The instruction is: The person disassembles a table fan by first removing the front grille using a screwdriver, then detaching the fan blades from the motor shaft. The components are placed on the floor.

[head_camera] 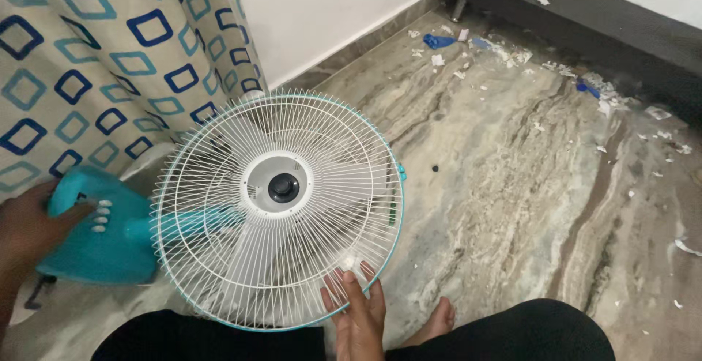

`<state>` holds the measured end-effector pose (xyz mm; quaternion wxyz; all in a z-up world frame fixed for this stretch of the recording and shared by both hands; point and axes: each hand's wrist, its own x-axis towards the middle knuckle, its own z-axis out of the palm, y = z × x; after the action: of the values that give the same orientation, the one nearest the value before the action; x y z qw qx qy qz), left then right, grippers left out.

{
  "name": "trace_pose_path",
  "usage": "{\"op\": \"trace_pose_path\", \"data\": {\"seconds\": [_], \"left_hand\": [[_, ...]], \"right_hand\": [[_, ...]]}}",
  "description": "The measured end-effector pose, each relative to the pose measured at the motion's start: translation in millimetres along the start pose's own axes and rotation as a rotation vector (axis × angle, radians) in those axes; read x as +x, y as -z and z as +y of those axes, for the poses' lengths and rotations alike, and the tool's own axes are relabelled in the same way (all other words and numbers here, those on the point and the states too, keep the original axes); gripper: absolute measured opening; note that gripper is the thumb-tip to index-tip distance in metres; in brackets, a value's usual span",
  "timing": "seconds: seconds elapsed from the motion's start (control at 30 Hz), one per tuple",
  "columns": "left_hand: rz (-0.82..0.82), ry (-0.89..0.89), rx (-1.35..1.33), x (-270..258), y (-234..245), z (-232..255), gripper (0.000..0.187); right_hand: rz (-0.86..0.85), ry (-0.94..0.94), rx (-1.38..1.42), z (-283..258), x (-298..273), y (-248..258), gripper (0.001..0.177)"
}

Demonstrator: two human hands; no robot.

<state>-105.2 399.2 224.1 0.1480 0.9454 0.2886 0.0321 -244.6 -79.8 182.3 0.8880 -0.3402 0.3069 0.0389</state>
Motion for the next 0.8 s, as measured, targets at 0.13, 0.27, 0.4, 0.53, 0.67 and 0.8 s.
{"op": "trace_pose_path", "data": {"seconds": [0.13, 0.27, 0.4, 0.53, 0.67, 0.8], "left_hand": [[0.121, -0.154, 0.043, 1, -11, 0, 0.074], [0.143, -0.175, 0.000, -11, -11, 1, 0.080], [0.097, -0.122, 0.050, -19, -2, 4, 0.074], [0.168, -0.264, 0.193, -32, 7, 12, 0.073], [0.367, -0.366, 0.389, -72, 22, 42, 0.066], [0.707, -0.804, 0.221, -130, 37, 113, 0.070]], "right_hand": [[0.013, -0.044, -0.001, 5, -9, -5, 0.075], [-0.008, -0.044, -0.002, 9, -18, -2, 0.078], [-0.010, -0.049, -0.021, 12, -27, 1, 0.079], [-0.052, -0.026, -0.033, 8, -32, 5, 0.076], [-0.096, 0.007, -0.059, 4, -33, 5, 0.070], [-0.132, 0.028, -0.075, 2, -34, 5, 0.065]]}}
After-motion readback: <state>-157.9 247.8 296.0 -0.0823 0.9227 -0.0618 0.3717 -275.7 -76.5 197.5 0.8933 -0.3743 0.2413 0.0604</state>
